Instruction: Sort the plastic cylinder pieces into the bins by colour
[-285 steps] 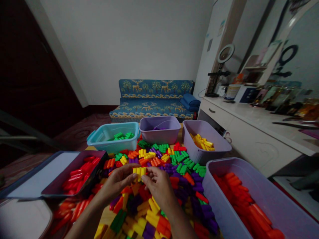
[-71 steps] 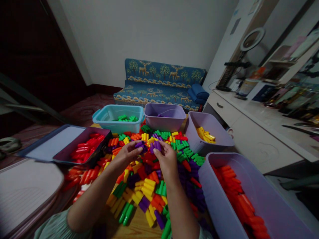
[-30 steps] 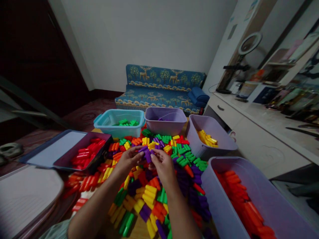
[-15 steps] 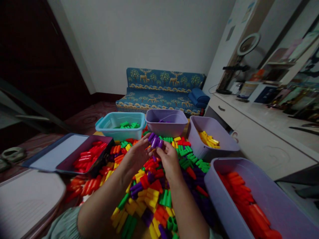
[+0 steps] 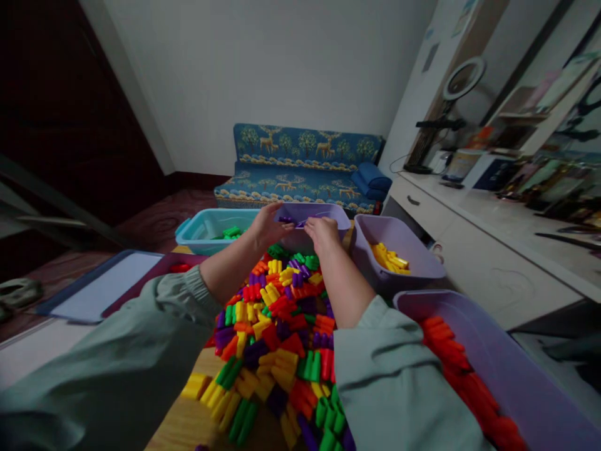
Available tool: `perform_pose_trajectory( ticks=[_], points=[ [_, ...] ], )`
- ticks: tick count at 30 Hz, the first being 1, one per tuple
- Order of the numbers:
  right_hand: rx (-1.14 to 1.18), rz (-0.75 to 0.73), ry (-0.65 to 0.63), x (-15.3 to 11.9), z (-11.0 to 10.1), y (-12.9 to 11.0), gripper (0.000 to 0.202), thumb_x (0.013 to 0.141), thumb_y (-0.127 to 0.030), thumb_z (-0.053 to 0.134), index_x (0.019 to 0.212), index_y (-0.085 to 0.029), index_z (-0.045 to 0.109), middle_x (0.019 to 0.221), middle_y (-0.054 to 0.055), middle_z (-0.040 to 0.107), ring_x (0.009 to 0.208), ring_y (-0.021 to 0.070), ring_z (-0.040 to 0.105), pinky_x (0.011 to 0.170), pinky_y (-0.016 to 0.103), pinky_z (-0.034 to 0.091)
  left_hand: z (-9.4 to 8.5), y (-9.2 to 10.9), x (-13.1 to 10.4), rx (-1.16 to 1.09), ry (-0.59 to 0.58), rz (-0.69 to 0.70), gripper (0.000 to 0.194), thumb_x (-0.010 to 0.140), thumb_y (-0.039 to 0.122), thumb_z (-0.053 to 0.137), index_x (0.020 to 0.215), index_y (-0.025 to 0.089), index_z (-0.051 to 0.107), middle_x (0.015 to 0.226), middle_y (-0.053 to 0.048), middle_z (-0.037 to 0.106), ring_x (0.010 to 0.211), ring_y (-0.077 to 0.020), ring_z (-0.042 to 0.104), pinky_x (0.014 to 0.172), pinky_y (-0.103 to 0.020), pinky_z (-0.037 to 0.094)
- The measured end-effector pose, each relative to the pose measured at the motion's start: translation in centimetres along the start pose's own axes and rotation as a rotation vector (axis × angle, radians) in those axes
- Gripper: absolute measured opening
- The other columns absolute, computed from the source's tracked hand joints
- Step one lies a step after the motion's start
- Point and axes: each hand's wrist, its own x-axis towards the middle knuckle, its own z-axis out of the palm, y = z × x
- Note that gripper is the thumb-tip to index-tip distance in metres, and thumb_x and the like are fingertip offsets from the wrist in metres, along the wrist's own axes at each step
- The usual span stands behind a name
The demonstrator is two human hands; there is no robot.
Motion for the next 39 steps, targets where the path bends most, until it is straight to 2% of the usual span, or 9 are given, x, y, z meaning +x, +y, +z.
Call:
perform_pose_trajectory(
  ticks=[3,6,9,14,19,23,29,33,39],
  points=[
    [-0.035,0.010,-0.012,-1.1,-0.5,0.3,0.019,0.068,-0.002,0.059,0.069,-0.018,0.049,0.059,-0.005,0.057,0.062,0.0108,0.062,0.066,0.025,0.054,-1.0,-0.5,-0.5,0.059,-0.024,0.034,0.047,0.079,0.033,0.056,0.123,0.019,0.046,0.117,-0.013,0.054,0.094,-0.0206,0.060,0.068,-0.027,0.049],
    [-0.141,-0.001,-0.068,-3.3,-1.6,1.3,0.018,0.067,-0.009,0.065,0.082,-0.017,0.059,0.072,-0.002,0.064,0.068,0.0128,0.064,0.066,0.027,0.052,-2.8,-1.5,-2.0,0.154,-0.062,0.091,0.046,0.075,0.029,0.061,0.120,0.020,0.051,0.114,-0.011,0.058,0.090,-0.0186,0.061,0.073,-0.028,0.049],
    [-0.382,-0.060,-0.208,-5.7,-3.4,2.6,0.022,0.069,-0.018,0.066,0.090,-0.016,0.065,0.083,0.003,0.069,0.076,0.0157,0.065,0.068,0.029,0.052,-5.5,-2.8,-4.2,0.310,-0.123,0.143,0.050,0.068,0.026,0.068,0.116,0.020,0.057,0.107,-0.008,0.063,0.090,-0.0184,0.062,0.077,-0.029,0.047],
    [-0.700,-0.190,-0.389,-9.3,-7.5,4.1,0.026,0.068,-0.025,0.066,0.093,-0.017,0.069,0.092,0.007,0.072,0.081,0.0184,0.067,0.075,0.032,0.052,-11.0,-4.7,-7.6,0.619,-0.191,0.258,0.043,0.061,0.036,0.076,0.099,0.016,0.067,0.106,-0.011,0.068,0.092,-0.0221,0.063,0.079,-0.033,0.048],
    [-1.218,-0.258,-0.425,-12.0,-11.9,3.3,0.036,0.064,-0.021,0.070,0.100,-0.024,0.070,0.098,0.005,0.072,0.085,0.0222,0.067,0.073,0.032,0.049,-15.1,-6.2,-9.6,0.919,-0.177,0.421,0.035,0.068,0.034,0.070,0.098,0.015,0.070,0.100,-0.011,0.071,0.087,-0.0221,0.065,0.079,-0.034,0.050],
    [-1.651,-0.272,-0.359,-13.6,-13.9,2.5,0.040,0.058,-0.019,0.075,0.096,-0.029,0.072,0.096,0.005,0.072,0.091,0.0270,0.066,0.075,0.033,0.045,-16.2,-6.9,-10.6,1.122,-0.157,0.497,0.031,0.072,0.030,0.065,0.100,0.018,0.070,0.097,-0.008,0.072,0.081,-0.0206,0.066,0.073,-0.031,0.050],
    [-1.736,-0.216,-0.407,-14.2,-13.1,4.4,0.060,0.060,-0.022,0.073,0.119,-0.030,0.063,0.104,0.007,0.070,0.096,0.0276,0.065,0.075,0.034,0.044,-15.9,-7.4,-11.0,1.241,-0.090,0.589,0.027,0.071,0.026,0.065,0.097,0.019,0.072,0.088,-0.006,0.071,0.076,-0.0200,0.065,0.068,-0.029,0.049],
    [-1.656,-0.277,-0.439,-13.9,-10.9,6.2,0.039,0.067,-0.021,0.066,0.106,-0.025,0.067,0.104,0.008,0.068,0.097,0.0255,0.063,0.079,0.033,0.043,-15.7,-7.7,-11.0,1.249,-0.115,0.576,0.026,0.072,0.025,0.064,0.097,0.019,0.071,0.089,-0.007,0.071,0.079,-0.0203,0.065,0.068,-0.029,0.049],
    [-1.317,-0.372,-0.325,-12.9,-7.8,7.2,0.020,0.069,-0.022,0.064,0.089,-0.021,0.063,0.096,0.005,0.065,0.082,0.0182,0.062,0.072,0.027,0.046,-16.0,-7.8,-10.9,1.209,-0.109,0.594,0.025,0.072,0.025,0.063,0.095,0.020,0.071,0.088,-0.006,0.071,0.078,-0.0199,0.064,0.069,-0.029,0.049]
  ],
)
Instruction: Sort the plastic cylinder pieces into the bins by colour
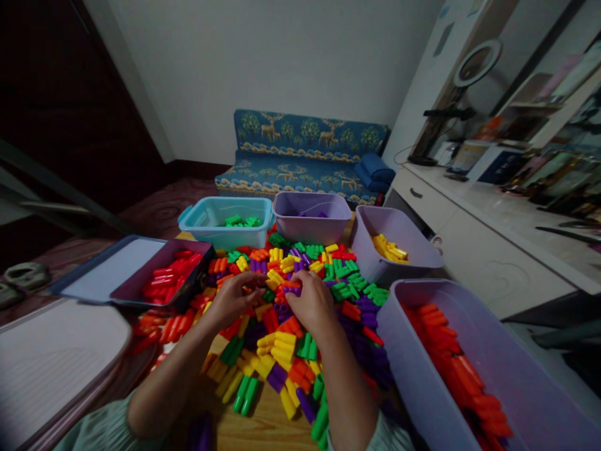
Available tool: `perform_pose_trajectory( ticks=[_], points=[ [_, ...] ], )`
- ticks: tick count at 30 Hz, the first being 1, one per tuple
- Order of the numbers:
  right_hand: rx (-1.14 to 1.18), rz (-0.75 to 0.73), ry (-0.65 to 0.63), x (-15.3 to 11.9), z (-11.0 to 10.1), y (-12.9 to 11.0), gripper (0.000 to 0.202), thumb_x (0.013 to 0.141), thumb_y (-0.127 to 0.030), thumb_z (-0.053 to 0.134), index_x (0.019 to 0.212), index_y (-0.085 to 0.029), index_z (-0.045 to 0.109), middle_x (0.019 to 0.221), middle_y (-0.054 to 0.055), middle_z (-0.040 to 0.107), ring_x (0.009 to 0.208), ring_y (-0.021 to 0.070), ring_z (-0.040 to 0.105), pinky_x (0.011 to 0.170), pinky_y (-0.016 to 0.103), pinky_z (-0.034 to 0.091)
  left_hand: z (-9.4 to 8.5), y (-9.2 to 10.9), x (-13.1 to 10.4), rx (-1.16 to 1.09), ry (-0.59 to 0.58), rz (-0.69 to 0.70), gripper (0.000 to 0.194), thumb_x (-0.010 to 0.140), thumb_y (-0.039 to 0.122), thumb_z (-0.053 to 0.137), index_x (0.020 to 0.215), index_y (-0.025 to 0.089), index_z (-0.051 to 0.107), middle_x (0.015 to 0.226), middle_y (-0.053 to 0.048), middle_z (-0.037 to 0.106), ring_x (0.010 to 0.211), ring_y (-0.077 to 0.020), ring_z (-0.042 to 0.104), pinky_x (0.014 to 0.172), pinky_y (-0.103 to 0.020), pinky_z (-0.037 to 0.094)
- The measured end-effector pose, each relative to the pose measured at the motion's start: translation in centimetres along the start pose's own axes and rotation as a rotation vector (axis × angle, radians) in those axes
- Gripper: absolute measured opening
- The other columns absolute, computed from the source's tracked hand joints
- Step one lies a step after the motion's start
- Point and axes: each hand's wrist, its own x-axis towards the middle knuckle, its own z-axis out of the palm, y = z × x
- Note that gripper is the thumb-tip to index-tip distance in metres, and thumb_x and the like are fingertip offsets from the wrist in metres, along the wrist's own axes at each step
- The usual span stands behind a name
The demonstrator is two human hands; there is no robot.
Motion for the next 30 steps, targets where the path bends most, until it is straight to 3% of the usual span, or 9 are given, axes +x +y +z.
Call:
perform_pose_trajectory(
  ticks=[5,9,12,15,18,22,27,30],
  points=[
    [0.170,0.037,0.073,0.5,1.0,-0.4,0.021,0.073,-0.028,0.061,0.093,-0.020,0.060,0.091,0.004,0.067,0.077,0.0181,0.063,0.071,0.029,0.048,0.2,-0.5,0.0,-0.027,0.018,0.008,0.025,0.072,0.025,0.065,0.095,0.019,0.072,0.086,-0.006,0.072,0.077,-0.0200,0.064,0.070,-0.029,0.049],
    [0.183,0.021,0.068,0.5,1.3,0.4,0.034,0.073,-0.026,0.061,0.106,-0.021,0.060,0.099,0.005,0.068,0.087,0.0192,0.064,0.079,0.031,0.049,0.0,-0.8,0.1,-0.005,0.101,0.048,0.019,0.077,0.026,0.060,0.092,0.020,0.072,0.087,-0.006,0.072,0.077,-0.0200,0.065,0.072,-0.030,0.050],
    [0.150,0.021,0.042,0.5,1.3,0.9,0.038,0.072,-0.027,0.062,0.110,-0.020,0.062,0.107,0.007,0.066,0.094,0.0210,0.063,0.083,0.033,0.048,-1.0,-1.3,0.4,0.169,0.257,0.121,0.023,0.083,0.024,0.052,0.097,0.020,0.070,0.097,-0.008,0.070,0.088,-0.0212,0.064,0.081,-0.032,0.049],
    [0.109,0.031,0.013,0.5,1.3,1.0,0.040,0.073,-0.029,0.062,0.111,-0.017,0.064,0.108,0.010,0.065,0.094,0.0228,0.062,0.084,0.034,0.048,-2.2,-2.1,0.9,0.440,0.328,0.139,0.036,0.085,0.023,0.049,0.118,0.017,0.061,0.119,-0.014,0.062,0.112,-0.0275,0.056,0.098,-0.042,0.041],
    [0.100,0.020,0.011,0.4,1.4,0.9,0.041,0.073,-0.029,0.062,0.112,-0.017,0.064,0.107,0.010,0.066,0.094,0.0229,0.062,0.085,0.034,0.047,-2.5,-2.8,1.5,0.639,0.249,0.079,0.047,0.086,0.020,0.042,0.132,0.015,0.049,0.129,-0.017,0.057,0.127,-0.0335,0.044,0.107,-0.056,0.027],
    [0.111,0.008,0.018,0.3,1.6,1.1,0.039,0.074,-0.029,0.062,0.112,-0.019,0.063,0.105,0.008,0.067,0.094,0.0219,0.063,0.084,0.033,0.047,-2.0,-2.9,2.1,0.768,0.153,0.034,0.055,0.080,0.012,0.043,0.134,0.016,0.047,0.130,-0.016,0.057,0.132,-0.0342,0.038,0.109,-0.059,0.020],
    [0.160,0.000,0.000,0.4,2.0,1.6,0.031,0.070,-0.024,0.065,0.101,-0.021,0.063,0.102,0.005,0.069,0.090,0.0206,0.064,0.080,0.032,0.049,-2.0,-2.2,2.4,0.755,0.088,0.052,0.051,0.077,0.008,0.043,0.124,0.023,0.057,0.126,-0.013,0.059,0.116,-0.0309,0.054,0.108,-0.065,0.015],
    [0.183,-0.003,0.000,0.3,2.2,1.7,0.029,0.069,-0.022,0.066,0.098,-0.021,0.063,0.099,0.004,0.070,0.090,0.0209,0.065,0.080,0.032,0.049,-2.1,-2.1,2.5,0.739,0.074,0.094,0.048,0.075,0.008,0.046,0.117,0.023,0.063,0.118,-0.013,0.061,0.109,-0.0308,0.056,0.107,-0.061,0.021]
  ],
)
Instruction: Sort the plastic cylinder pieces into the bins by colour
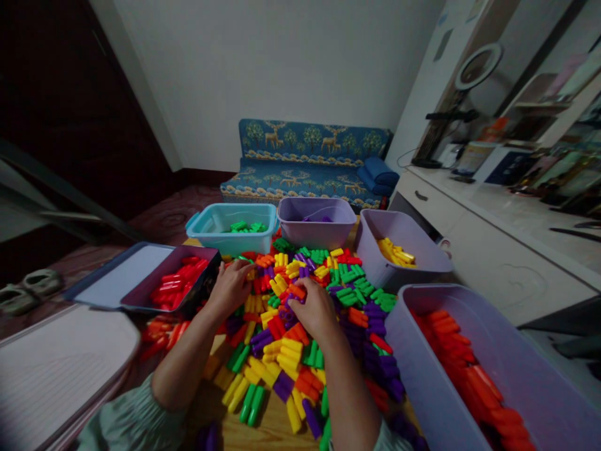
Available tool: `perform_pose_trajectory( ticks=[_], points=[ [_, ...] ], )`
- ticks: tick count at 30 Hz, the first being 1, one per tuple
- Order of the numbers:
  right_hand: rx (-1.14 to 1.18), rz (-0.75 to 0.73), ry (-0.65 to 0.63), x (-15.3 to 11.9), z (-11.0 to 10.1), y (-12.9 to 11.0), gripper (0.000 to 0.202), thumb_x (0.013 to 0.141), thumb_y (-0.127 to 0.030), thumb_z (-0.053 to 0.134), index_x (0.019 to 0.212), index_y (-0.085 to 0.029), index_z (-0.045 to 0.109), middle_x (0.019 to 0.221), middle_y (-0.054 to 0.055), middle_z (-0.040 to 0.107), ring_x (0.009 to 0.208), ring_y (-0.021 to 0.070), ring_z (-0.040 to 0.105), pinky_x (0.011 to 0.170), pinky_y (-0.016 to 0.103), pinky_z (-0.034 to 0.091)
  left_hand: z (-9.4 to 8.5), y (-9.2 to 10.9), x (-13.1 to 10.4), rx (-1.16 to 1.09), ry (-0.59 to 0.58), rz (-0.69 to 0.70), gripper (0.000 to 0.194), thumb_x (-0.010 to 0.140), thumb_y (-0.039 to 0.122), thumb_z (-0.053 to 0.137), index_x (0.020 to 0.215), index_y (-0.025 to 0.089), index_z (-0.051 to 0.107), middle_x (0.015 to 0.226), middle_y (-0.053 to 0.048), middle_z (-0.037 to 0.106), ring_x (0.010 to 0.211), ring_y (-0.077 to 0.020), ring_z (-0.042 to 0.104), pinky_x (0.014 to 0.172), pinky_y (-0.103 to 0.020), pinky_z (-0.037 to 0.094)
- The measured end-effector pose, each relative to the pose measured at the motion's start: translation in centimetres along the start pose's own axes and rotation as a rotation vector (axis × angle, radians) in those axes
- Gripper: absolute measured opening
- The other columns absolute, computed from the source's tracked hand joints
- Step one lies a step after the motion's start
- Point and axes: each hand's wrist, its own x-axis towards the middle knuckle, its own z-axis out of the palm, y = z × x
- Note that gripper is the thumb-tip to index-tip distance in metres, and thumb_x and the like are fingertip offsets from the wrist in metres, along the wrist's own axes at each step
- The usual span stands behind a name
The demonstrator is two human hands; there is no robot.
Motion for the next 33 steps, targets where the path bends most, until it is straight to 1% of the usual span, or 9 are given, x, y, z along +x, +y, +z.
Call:
perform_pose_trajectory(
  ticks=[3,6,14,19,22,25,27,30,33],
  points=[
    [0.004,0.007,0.000,-0.1,0.0,-0.1,0.032,0.069,-0.022,0.065,0.101,-0.021,0.064,0.099,0.004,0.070,0.090,0.0211,0.065,0.080,0.032,0.049,0.3,-0.1,0.1,-0.058,-0.013,0.066,0.048,0.072,0.005,0.046,0.114,0.020,0.066,0.105,-0.012,0.063,0.102,-0.0269,0.058,0.099,-0.046,0.039],
    [0.005,0.020,-0.008,-0.1,-0.2,-0.4,0.038,0.070,-0.024,0.066,0.108,-0.023,0.063,0.100,0.004,0.071,0.090,0.0209,0.065,0.080,0.032,0.049,0.9,-0.3,0.2,-0.130,-0.004,0.083,0.049,0.071,0.003,0.044,0.111,0.019,0.068,0.099,-0.011,0.063,0.095,-0.0225,0.059,0.087,-0.034,0.046],
    [-0.003,-0.002,-0.019,0.0,-0.1,0.2,0.030,0.070,-0.037,0.071,0.095,-0.020,0.069,0.093,0.005,0.072,0.085,0.0219,0.065,0.074,0.031,0.049,0.6,-0.5,-0.2,-0.361,0.129,0.070,0.043,0.065,0.003,0.047,0.096,0.020,0.072,0.095,-0.007,0.063,0.090,-0.0193,0.060,0.085,-0.031,0.048],
    [0.043,0.008,-0.007,0.1,-0.3,0.4,0.031,0.074,-0.046,0.065,0.089,-0.019,0.069,0.088,0.005,0.072,0.080,0.0217,0.066,0.068,0.030,0.048,0.1,0.1,0.0,-0.891,0.274,-0.119,0.033,0.064,0.010,0.053,0.092,0.017,0.071,0.094,-0.006,0.068,0.089,-0.0192,0.063,0.083,-0.030,0.049],
    [0.064,-0.004,0.042,0.2,-0.6,0.3,0.026,0.077,-0.041,0.062,0.087,-0.019,0.069,0.088,0.006,0.072,0.080,0.0219,0.065,0.071,0.031,0.048,0.4,0.5,0.2,-1.250,0.221,-0.300,0.032,0.061,0.016,0.064,0.093,0.014,0.070,0.091,-0.007,0.071,0.086,-0.0198,0.065,0.079,-0.030,0.050],
    [0.178,0.001,0.106,0.3,-0.7,0.1,0.025,0.079,-0.038,0.059,0.092,-0.018,0.068,0.090,0.006,0.072,0.084,0.0227,0.065,0.076,0.033,0.048,0.9,1.1,0.1,-1.447,0.142,-0.409,0.039,0.056,0.021,0.075,0.095,0.015,0.070,0.094,-0.008,0.072,0.087,-0.0202,0.065,0.077,-0.030,0.050],
    [0.314,0.016,0.099,0.3,-0.5,-0.1,0.027,0.078,-0.040,0.060,0.093,-0.018,0.067,0.087,0.006,0.071,0.081,0.0224,0.065,0.073,0.033,0.049,1.1,1.7,0.0,-1.512,0.082,-0.425,0.042,0.055,0.023,0.079,0.095,0.015,0.071,0.097,-0.009,0.072,0.089,-0.0211,0.065,0.079,-0.030,0.050],
    [0.550,0.067,-0.013,0.1,-0.2,-0.7,0.033,0.077,-0.045,0.062,0.094,-0.016,0.065,0.075,0.004,0.069,0.068,0.0197,0.064,0.061,0.030,0.049,1.1,2.7,-0.1,-1.549,0.012,-0.379,0.041,0.055,0.024,0.082,0.093,0.015,0.071,0.103,-0.011,0.071,0.097,-0.0241,0.065,0.083,-0.032,0.049],
    [0.731,0.096,-0.114,-0.3,0.1,-1.4,0.037,0.075,-0.045,0.065,0.100,-0.017,0.062,0.076,0.002,0.068,0.066,0.0180,0.066,0.056,0.026,0.047,1.1,3.8,-0.4,-1.581,-0.017,-0.336,0.039,0.055,0.024,0.084,0.090,0.014,0.070,0.101,-0.011,0.072,0.100,-0.0260,0.065,0.086,-0.034,0.049]
  ],
)
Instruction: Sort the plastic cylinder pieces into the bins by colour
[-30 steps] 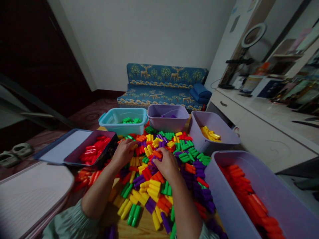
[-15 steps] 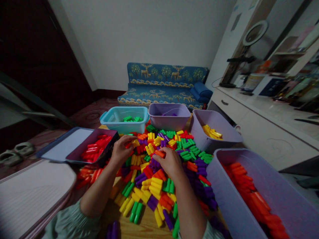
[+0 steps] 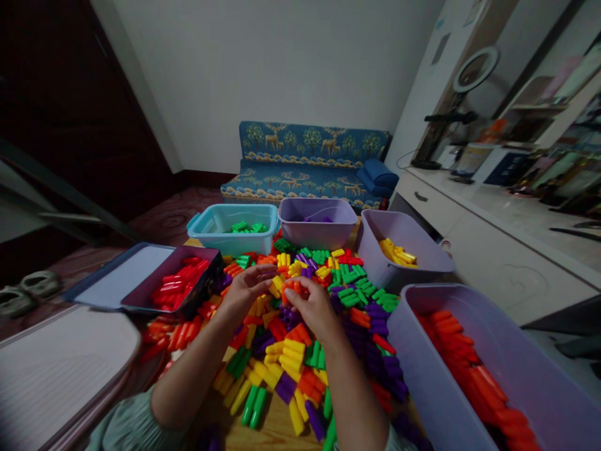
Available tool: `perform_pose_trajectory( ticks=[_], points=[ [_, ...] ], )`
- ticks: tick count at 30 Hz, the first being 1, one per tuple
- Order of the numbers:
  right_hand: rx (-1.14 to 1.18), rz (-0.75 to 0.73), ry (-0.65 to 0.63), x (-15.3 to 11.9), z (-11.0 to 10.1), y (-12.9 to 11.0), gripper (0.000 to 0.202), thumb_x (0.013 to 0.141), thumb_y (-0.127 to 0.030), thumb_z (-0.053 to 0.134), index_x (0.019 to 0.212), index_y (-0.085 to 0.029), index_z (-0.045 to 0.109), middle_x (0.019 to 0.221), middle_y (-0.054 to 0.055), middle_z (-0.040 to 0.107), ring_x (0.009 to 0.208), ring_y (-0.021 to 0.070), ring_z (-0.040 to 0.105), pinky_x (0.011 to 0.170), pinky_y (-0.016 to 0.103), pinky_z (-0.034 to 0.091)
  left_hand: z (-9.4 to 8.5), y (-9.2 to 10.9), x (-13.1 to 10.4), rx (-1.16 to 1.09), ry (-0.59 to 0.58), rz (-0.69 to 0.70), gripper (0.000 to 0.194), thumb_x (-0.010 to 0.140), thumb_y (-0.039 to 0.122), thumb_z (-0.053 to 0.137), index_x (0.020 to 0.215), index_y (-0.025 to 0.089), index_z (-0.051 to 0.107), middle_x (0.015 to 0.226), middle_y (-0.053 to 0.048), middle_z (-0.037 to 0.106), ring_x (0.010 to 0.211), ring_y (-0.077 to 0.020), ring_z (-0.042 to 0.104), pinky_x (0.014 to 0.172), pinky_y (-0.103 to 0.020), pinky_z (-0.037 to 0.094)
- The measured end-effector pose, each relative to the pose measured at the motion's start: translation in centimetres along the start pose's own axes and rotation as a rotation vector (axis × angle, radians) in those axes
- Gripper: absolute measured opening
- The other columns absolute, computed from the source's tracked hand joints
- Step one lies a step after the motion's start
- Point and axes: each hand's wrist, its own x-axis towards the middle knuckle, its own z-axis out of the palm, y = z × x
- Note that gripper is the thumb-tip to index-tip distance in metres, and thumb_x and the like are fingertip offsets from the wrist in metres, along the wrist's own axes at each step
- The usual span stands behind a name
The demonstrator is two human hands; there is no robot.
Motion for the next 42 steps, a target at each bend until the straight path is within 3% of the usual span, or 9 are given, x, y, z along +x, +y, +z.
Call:
perform_pose_trajectory(
  ticks=[8,12,15,18,22,30,34,38,42],
  points=[
    [-0.092,0.004,0.046,-0.1,0.4,0.4,0.046,0.075,-0.040,0.065,0.115,-0.019,0.060,0.062,-0.002,0.064,0.053,0.0144,0.059,0.049,0.024,0.045,1.8,-0.7,-0.9,0.080,-0.094,0.053,0.031,0.067,0.028,0.077,0.094,0.015,0.068,0.096,-0.011,0.071,0.096,-0.0248,0.066,0.086,-0.036,0.049],
    [-0.025,0.001,0.234,0.4,-0.7,0.6,0.045,0.071,-0.046,0.067,0.105,-0.016,0.061,0.057,-0.002,0.061,0.047,0.0132,0.054,0.046,0.024,0.042,0.6,-0.7,-0.4,0.531,-0.069,0.372,0.025,0.083,0.022,0.058,0.104,0.018,0.068,0.110,-0.011,0.067,0.107,-0.0245,0.059,0.095,-0.041,0.045],
    [0.100,0.047,0.332,0.7,-1.5,0.5,0.049,0.067,-0.050,0.069,0.099,-0.014,0.060,0.059,-0.001,0.062,0.046,0.0120,0.053,0.045,0.023,0.041,-0.6,-1.1,0.0,0.943,-0.197,0.578,0.041,0.080,0.008,0.050,0.115,0.021,0.066,0.121,-0.010,0.063,0.121,-0.0259,0.048,0.104,-0.046,0.037],
    [0.133,0.085,0.353,0.7,-1.8,0.4,0.055,0.066,-0.050,0.069,0.104,-0.013,0.059,0.060,-0.001,0.062,0.049,0.0129,0.056,0.046,0.022,0.042,-1.2,-2.0,0.3,1.166,-0.344,0.603,0.058,0.073,0.000,0.046,0.124,0.022,0.060,0.129,-0.008,0.059,0.128,-0.0270,0.042,0.107,-0.050,0.033],
    [0.132,0.104,0.316,0.6,-1.5,0.4,0.058,0.066,-0.045,0.069,0.113,-0.012,0.057,0.063,0.000,0.065,0.052,0.0148,0.060,0.046,0.023,0.043,-1.1,-2.3,0.4,1.224,-0.365,0.607,0.056,0.073,0.000,0.046,0.121,0.023,0.062,0.125,-0.008,0.061,0.125,-0.0265,0.045,0.105,-0.049,0.035],
    [0.060,0.088,0.301,0.7,-1.5,0.5,0.053,0.067,-0.044,0.069,0.109,-0.014,0.062,0.068,0.003,0.068,0.055,0.0170,0.063,0.047,0.026,0.046,-0.8,-1.5,0.1,0.925,-0.109,0.482,0.035,0.077,0.021,0.063,0.111,0.016,0.066,0.108,-0.012,0.068,0.103,-0.0268,0.060,0.092,-0.042,0.047],
    [0.160,0.055,0.273,0.1,-0.9,-0.9,0.061,0.068,-0.049,0.070,0.116,-0.013,0.058,0.066,0.002,0.067,0.062,0.0188,0.065,0.054,0.027,0.050,0.2,-0.9,-0.3,0.416,0.021,0.186,0.041,0.077,0.033,0.066,0.115,0.016,0.064,0.111,-0.011,0.067,0.102,-0.0267,0.063,0.090,-0.039,0.049],
    [0.198,-0.036,0.182,-0.6,0.0,-2.0,0.061,0.075,-0.051,0.066,0.125,-0.017,0.055,0.072,0.003,0.069,0.069,0.0199,0.067,0.061,0.030,0.053,1.7,0.7,-1.1,-0.153,-0.044,-0.179,0.054,0.078,0.031,0.066,0.128,0.016,0.052,0.104,-0.010,0.068,0.089,-0.0222,0.068,0.082,-0.036,0.054],
    [0.189,-0.058,0.108,-0.9,0.7,-2.2,0.061,0.078,-0.049,0.064,0.131,-0.020,0.052,0.089,0.005,0.071,0.077,0.0200,0.069,0.071,0.033,0.056,2.3,2.1,-1.5,-0.419,-0.102,-0.400,0.046,0.087,0.033,0.054,0.127,0.011,0.051,0.098,-0.013,0.068,0.084,-0.0194,0.069,0.076,-0.030,0.055]
  ],
)
